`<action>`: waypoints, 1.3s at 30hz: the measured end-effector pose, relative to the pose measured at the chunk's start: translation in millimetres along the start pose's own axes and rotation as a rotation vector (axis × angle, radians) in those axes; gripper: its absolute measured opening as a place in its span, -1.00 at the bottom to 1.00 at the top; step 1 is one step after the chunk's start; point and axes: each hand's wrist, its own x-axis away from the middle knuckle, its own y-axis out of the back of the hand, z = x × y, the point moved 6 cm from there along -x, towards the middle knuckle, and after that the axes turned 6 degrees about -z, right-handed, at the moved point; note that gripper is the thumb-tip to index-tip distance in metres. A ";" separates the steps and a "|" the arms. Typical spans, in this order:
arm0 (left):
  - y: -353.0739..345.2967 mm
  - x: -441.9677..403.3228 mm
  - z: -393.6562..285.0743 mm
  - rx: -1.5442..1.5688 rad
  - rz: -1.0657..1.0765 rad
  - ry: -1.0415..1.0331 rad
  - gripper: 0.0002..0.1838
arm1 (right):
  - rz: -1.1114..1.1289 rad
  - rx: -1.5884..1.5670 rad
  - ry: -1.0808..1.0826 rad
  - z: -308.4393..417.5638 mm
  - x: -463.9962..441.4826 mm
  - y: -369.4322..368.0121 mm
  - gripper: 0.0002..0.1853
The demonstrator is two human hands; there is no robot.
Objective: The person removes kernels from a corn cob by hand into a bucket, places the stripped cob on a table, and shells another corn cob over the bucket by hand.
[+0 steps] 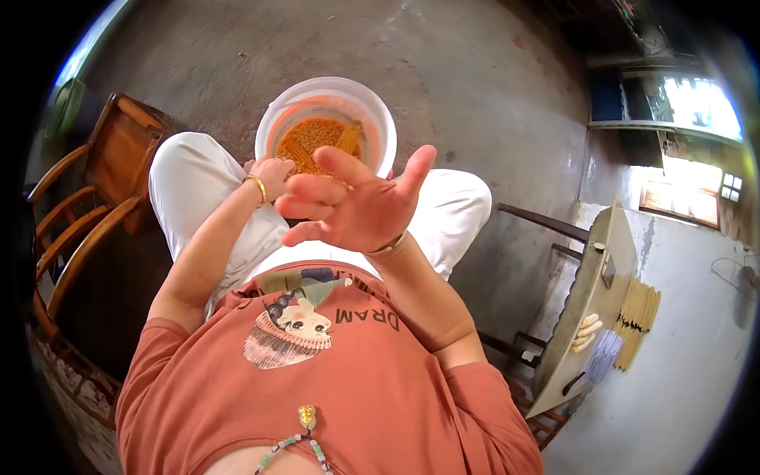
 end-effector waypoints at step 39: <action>20.0 -14.5 2.0 -0.331 -0.491 -0.024 -0.62 | -1.995 2.096 -0.496 89.3 250.4 205.7 -0.37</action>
